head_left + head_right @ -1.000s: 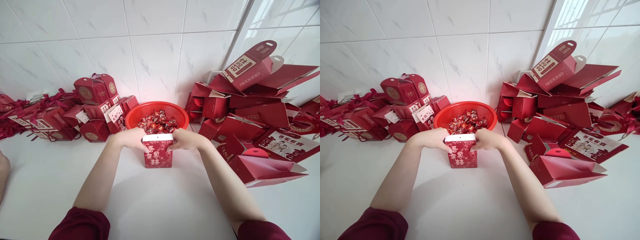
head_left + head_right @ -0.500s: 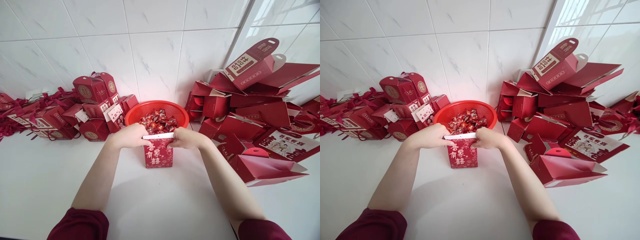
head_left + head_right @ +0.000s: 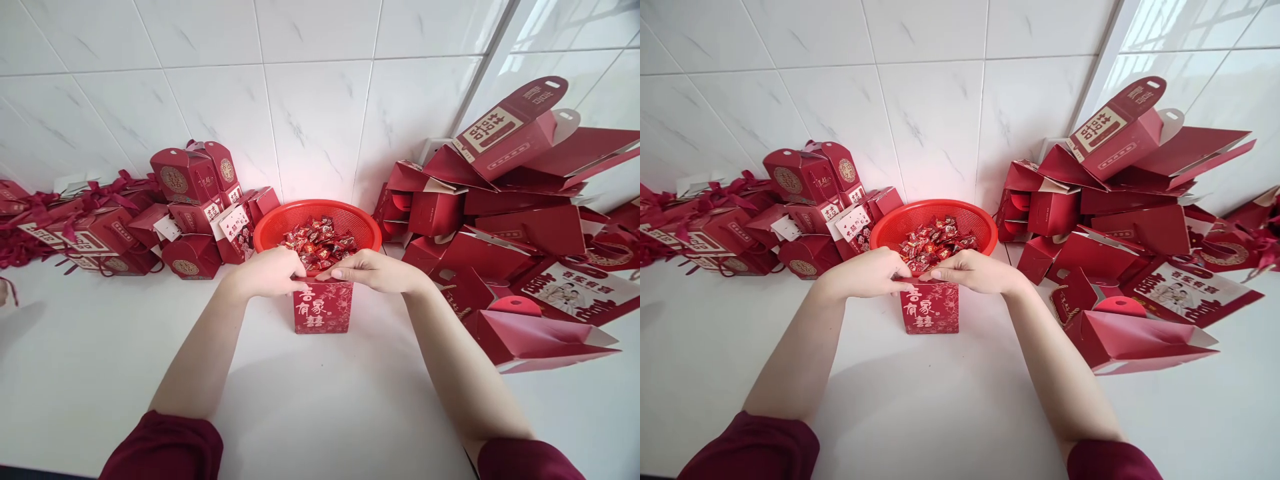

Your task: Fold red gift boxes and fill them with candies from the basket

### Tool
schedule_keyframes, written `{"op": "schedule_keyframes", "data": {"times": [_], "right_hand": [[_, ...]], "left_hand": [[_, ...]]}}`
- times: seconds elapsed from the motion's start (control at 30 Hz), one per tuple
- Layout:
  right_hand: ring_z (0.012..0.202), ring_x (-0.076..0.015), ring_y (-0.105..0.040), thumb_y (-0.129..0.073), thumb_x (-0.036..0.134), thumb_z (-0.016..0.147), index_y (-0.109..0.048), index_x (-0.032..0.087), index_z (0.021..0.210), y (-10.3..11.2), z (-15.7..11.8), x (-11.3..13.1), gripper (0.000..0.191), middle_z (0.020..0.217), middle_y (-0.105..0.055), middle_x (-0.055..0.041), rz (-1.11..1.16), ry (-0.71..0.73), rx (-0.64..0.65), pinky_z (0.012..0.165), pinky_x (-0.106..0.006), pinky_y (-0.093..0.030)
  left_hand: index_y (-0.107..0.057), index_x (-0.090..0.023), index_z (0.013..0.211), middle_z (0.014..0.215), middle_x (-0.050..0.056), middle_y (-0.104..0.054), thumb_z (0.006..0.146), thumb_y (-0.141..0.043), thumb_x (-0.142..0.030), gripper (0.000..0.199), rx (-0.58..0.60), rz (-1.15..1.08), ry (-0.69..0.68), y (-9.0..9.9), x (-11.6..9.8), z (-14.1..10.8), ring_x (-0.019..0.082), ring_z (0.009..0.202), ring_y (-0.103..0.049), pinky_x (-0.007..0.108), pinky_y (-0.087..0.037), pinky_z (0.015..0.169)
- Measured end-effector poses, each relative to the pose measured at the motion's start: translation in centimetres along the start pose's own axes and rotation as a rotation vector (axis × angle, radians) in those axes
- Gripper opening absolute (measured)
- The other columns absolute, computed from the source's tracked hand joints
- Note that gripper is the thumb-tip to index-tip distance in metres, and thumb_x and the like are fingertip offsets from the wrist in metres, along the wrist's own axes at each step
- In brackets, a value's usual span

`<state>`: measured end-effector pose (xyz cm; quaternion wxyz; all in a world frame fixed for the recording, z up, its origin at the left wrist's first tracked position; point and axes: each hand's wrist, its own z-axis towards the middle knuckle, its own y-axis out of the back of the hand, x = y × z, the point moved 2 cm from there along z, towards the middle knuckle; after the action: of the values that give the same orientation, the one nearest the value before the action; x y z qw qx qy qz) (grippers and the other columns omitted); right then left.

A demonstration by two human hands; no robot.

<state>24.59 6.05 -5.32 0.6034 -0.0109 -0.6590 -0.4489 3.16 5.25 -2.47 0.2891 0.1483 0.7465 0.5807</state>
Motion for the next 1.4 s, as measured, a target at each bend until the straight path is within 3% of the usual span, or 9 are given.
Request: {"op": "schedule_keyframes", "data": {"times": [0.13, 0.37, 0.47, 0.57, 0.8, 1.0, 1.17, 1.3, 1.4], "right_hand": [[0.092, -0.0163, -0.065, -0.058, 0.031, 0.093, -0.07, 0.019, 0.116, -0.1, 0.2, -0.7, 0.029, 0.107, -0.073, -0.0045, 0.045, -0.034, -0.036, 0.081, -0.029, -0.05], [0.069, -0.0131, -0.057, -0.051, 0.025, 0.094, -0.073, 0.018, 0.094, -0.4, 0.0, 0.3, 0.024, 0.084, -0.071, -0.002, -0.257, -0.098, -0.088, 0.067, -0.026, -0.042], [0.065, -0.0122, -0.054, -0.049, 0.021, 0.094, -0.072, 0.019, 0.094, -0.6, 0.0, 0.7, 0.024, 0.08, -0.07, -0.001, -0.329, -0.071, -0.094, 0.065, -0.025, -0.04], [0.061, -0.0114, -0.051, -0.049, 0.02, 0.094, -0.072, 0.019, 0.094, -0.7, 0.0, 0.8, 0.023, 0.075, -0.068, -0.0001, -0.397, -0.049, -0.094, 0.063, -0.025, -0.037], [0.056, -0.0111, -0.047, -0.051, 0.019, 0.093, -0.071, 0.02, 0.089, -0.9, -0.2, 1.3, 0.021, 0.069, -0.065, 0.0006, -0.529, 0.046, -0.085, 0.057, -0.026, -0.03], [0.059, -0.0125, -0.053, -0.052, 0.017, 0.091, -0.073, 0.022, 0.091, -1.6, -0.4, 2.8, 0.022, 0.076, -0.07, -0.0012, -0.545, 0.121, -0.095, 0.057, -0.027, -0.031], [0.06, -0.0123, -0.057, -0.05, 0.019, 0.094, -0.073, 0.02, 0.098, -1.5, -1.4, 4.2, 0.023, 0.08, -0.074, -0.0019, -0.498, 0.21, -0.146, 0.059, -0.026, -0.039], [0.069, -0.0139, -0.066, -0.052, 0.023, 0.097, -0.073, 0.021, 0.103, -0.7, -2.5, 4.9, 0.022, 0.091, -0.077, -0.0032, -0.448, 0.308, -0.301, 0.064, -0.025, -0.048], [0.085, -0.0168, -0.072, -0.055, 0.026, 0.097, -0.073, 0.022, 0.105, -0.3, -2.9, 5.1, 0.021, 0.101, -0.077, -0.0036, -0.352, 0.335, -0.44, 0.068, -0.024, -0.055]], "left_hand": [[-0.025, -0.019, 0.055, 0.052, -0.003, -0.025, 0.079, -0.061, -0.036, 0.046, -0.013, 0.036, 0.037, -0.4, 0.4, 0.3, 0.012, 0.05, -0.021, 0.031, -0.013, 0.052], [-0.044, -0.019, 0.06, 0.057, -0.001, -0.046, 0.071, -0.07, -0.038, 0.034, 0.019, 0.027, 0.078, 0.0, -0.4, -0.8, 0.013, 0.052, -0.038, 0.029, -0.019, 0.05], [-0.065, -0.019, 0.078, 0.071, 0.002, -0.063, 0.082, -0.061, -0.038, 0.02, 0.022, -0.047, 0.049, 0.4, -1.2, -1.4, 0.016, 0.06, -0.052, 0.027, -0.029, 0.054], [-0.073, -0.021, 0.097, 0.093, 0.004, -0.073, 0.091, -0.048, -0.028, 0.027, -0.087, -0.073, -0.014, 0.5, -1.6, -1.3, 0.018, 0.078, -0.063, 0.026, -0.037, 0.065], [-0.073, -0.021, 0.09, 0.089, 0.001, -0.074, 0.089, -0.05, -0.021, 0.023, -0.097, 0.009, -0.055, -0.1, -1.6, -0.4, 0.017, 0.077, -0.064, 0.026, -0.038, 0.065], [-0.059, -0.018, 0.071, 0.078, 0.002, -0.065, 0.086, -0.055, -0.021, 0.016, -0.162, 0.073, -0.053, -0.2, -3.3, -1.4, 0.016, 0.071, -0.058, 0.027, -0.034, 0.059], [-0.061, -0.019, 0.074, 0.08, 0.0, -0.065, 0.088, -0.056, -0.025, 0.017, -0.214, 0.028, -0.092, 0.9, -4.5, -3.2, 0.015, 0.075, -0.058, 0.026, -0.037, 0.064], [-0.068, -0.021, 0.083, 0.081, 0.001, -0.066, 0.092, -0.052, -0.033, 0.022, -0.267, -0.016, -0.031, 2.4, -4.7, -5.3, 0.015, 0.071, -0.058, 0.026, -0.039, 0.065], [-0.069, -0.021, 0.075, 0.076, 0.001, -0.064, 0.09, -0.053, -0.036, 0.026, -0.371, -0.006, 0.017, 3.5, -4.7, -7.2, 0.014, 0.066, -0.055, 0.026, -0.04, 0.064]]}}
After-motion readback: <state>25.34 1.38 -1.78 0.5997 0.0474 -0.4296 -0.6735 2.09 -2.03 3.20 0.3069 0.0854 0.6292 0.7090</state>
